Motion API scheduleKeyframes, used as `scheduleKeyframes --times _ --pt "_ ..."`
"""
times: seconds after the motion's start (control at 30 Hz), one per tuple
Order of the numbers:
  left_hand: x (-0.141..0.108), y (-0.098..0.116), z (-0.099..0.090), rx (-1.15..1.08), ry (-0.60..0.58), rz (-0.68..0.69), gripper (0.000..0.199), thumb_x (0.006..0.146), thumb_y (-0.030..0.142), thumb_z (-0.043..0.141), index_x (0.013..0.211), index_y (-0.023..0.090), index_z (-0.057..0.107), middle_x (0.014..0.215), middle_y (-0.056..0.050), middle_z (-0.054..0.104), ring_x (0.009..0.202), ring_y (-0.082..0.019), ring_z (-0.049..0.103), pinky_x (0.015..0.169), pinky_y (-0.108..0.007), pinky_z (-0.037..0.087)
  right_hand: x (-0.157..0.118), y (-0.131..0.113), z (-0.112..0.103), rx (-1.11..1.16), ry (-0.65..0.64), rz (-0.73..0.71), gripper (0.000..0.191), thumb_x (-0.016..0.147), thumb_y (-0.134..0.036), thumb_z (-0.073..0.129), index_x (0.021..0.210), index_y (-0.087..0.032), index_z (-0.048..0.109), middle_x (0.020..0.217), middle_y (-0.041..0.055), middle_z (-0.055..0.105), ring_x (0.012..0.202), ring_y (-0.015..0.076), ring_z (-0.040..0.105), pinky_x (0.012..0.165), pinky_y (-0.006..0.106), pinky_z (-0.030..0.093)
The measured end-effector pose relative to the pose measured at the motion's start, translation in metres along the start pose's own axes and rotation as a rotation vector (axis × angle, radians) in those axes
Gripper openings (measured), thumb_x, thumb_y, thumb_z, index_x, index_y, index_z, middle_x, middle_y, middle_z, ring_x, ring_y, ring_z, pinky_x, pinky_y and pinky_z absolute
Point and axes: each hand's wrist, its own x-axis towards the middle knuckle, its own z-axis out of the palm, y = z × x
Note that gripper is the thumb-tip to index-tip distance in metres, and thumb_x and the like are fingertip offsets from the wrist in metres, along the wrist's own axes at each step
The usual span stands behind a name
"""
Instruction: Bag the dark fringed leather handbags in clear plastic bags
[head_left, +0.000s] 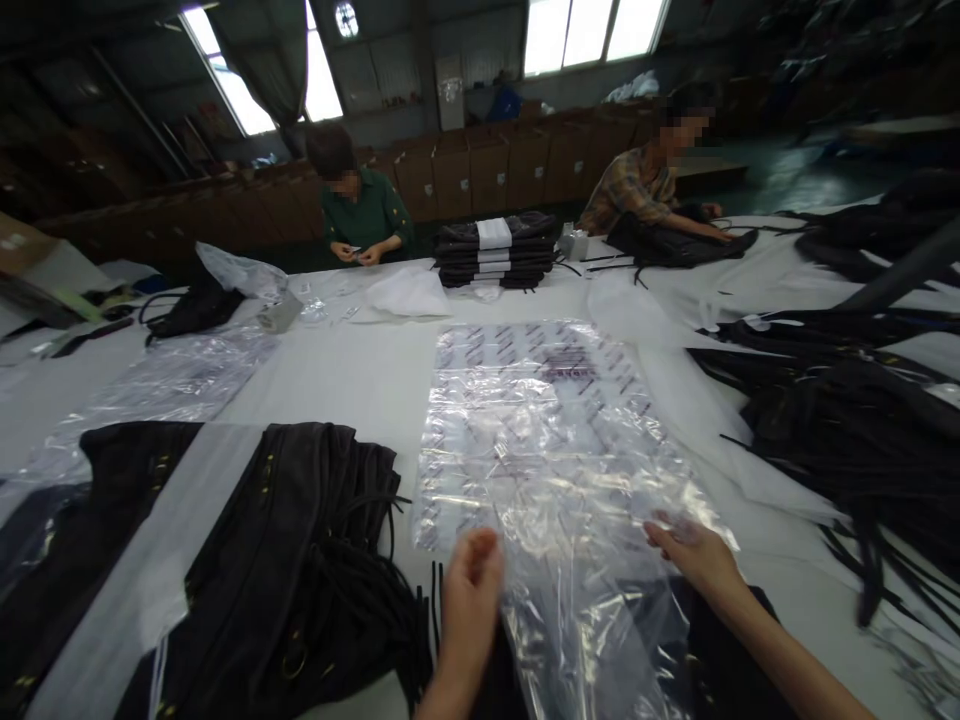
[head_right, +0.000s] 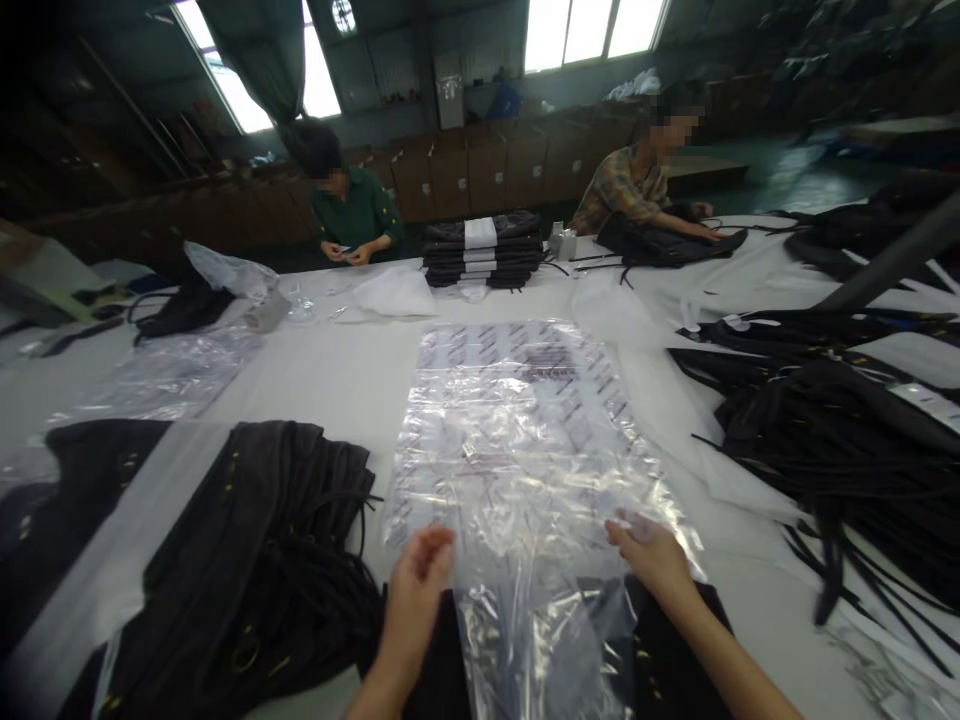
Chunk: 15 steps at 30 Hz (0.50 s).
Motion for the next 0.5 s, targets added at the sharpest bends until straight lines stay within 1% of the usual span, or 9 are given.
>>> scheduleKeyframes --times 0.07,0.1,0.13,0.2,0.27,0.3,0.37,0.4,0.5 --pt "0.032 0.012 0.006 -0.081 0.074 -0.041 0.030 0.077 0.028 0.075 0.105 0.020 0.064 0.097 -0.006 0.070 0.093 -0.018 0.066 0.090 -0.028 0.051 -0.003 -0.003 -0.004 0.072 -0.006 -0.003 0.070 0.066 -0.076 0.050 0.091 -0.012 0.067 0.069 0.0107 0.066 0.065 0.0266 0.061 0.066 0.039 0.050" --pt "0.045 0.014 0.011 -0.132 0.039 -0.145 0.025 0.082 0.028 0.071 0.102 0.016 0.063 0.090 -0.006 0.070 0.084 -0.017 0.067 0.084 -0.027 0.052 -0.007 -0.008 -0.006 0.097 -0.005 0.000 0.069 0.069 -0.078 0.048 0.083 -0.013 0.067 0.064 0.0095 0.064 0.062 0.0236 0.059 0.062 0.036 0.048" --pt "0.055 0.014 0.018 -0.182 -0.045 -0.295 0.022 0.086 0.031 0.066 0.098 0.013 0.063 0.082 -0.006 0.069 0.075 -0.017 0.067 0.079 -0.028 0.053 -0.011 -0.014 -0.008 0.120 -0.005 0.007 0.069 0.070 -0.080 0.047 0.077 -0.014 0.067 0.060 0.0082 0.061 0.058 0.0207 0.057 0.058 0.033 0.046" --pt "0.062 0.007 0.036 -0.267 -0.278 -0.601 0.033 0.093 0.041 0.054 0.091 0.009 0.063 0.070 -0.008 0.067 0.067 -0.019 0.067 0.073 -0.031 0.054 -0.019 -0.027 -0.014 0.194 -0.009 0.000 0.072 0.071 -0.081 0.048 0.075 -0.012 0.067 0.057 0.0069 0.059 0.052 0.0160 0.051 0.051 0.029 0.041" --pt "0.055 -0.002 0.053 -0.323 -0.452 -0.804 0.042 0.093 0.047 0.052 0.086 0.007 0.065 0.066 -0.011 0.067 0.069 -0.024 0.069 0.073 -0.034 0.055 -0.023 -0.038 -0.020 0.247 -0.013 -0.039 0.070 0.071 -0.080 0.052 0.080 -0.012 0.068 0.065 0.0080 0.064 0.051 0.0137 0.050 0.048 0.026 0.039" --pt "0.049 -0.005 0.059 -0.344 -0.510 -0.855 0.041 0.091 0.046 0.055 0.085 0.006 0.065 0.066 -0.012 0.068 0.071 -0.025 0.070 0.074 -0.035 0.056 -0.022 -0.040 -0.025 0.250 -0.007 -0.054 0.069 0.071 -0.079 0.054 0.082 -0.012 0.067 0.067 0.0085 0.066 0.051 0.0134 0.050 0.047 0.026 0.039" --pt "0.038 -0.003 0.060 -0.362 -0.562 -0.840 0.030 0.086 0.037 0.063 0.085 0.007 0.066 0.070 -0.013 0.070 0.073 -0.026 0.071 0.074 -0.036 0.057 -0.015 -0.038 -0.036 0.230 0.044 -0.055 0.065 0.070 -0.076 0.055 0.080 -0.013 0.066 0.066 0.0083 0.065 0.049 0.0137 0.050 0.045 0.026 0.038" --pt "0.036 0.002 0.055 -0.361 -0.541 -0.764 0.025 0.082 0.032 0.068 0.087 0.007 0.066 0.073 -0.012 0.071 0.074 -0.026 0.071 0.074 -0.035 0.057 -0.009 -0.034 -0.043 0.209 0.091 -0.042 0.063 0.071 -0.075 0.054 0.076 -0.014 0.064 0.062 0.0076 0.064 0.047 0.0138 0.050 0.044 0.026 0.038" --pt "0.044 0.027 0.019 -0.348 -0.337 -0.380 0.028 0.074 0.023 0.077 0.097 0.011 0.066 0.086 -0.010 0.074 0.078 -0.025 0.071 0.073 -0.035 0.058 0.009 -0.012 -0.065 0.130 0.253 0.014 0.056 0.071 -0.070 0.052 0.061 -0.015 0.059 0.050 0.0065 0.056 0.043 0.0143 0.048 0.044 0.027 0.038"
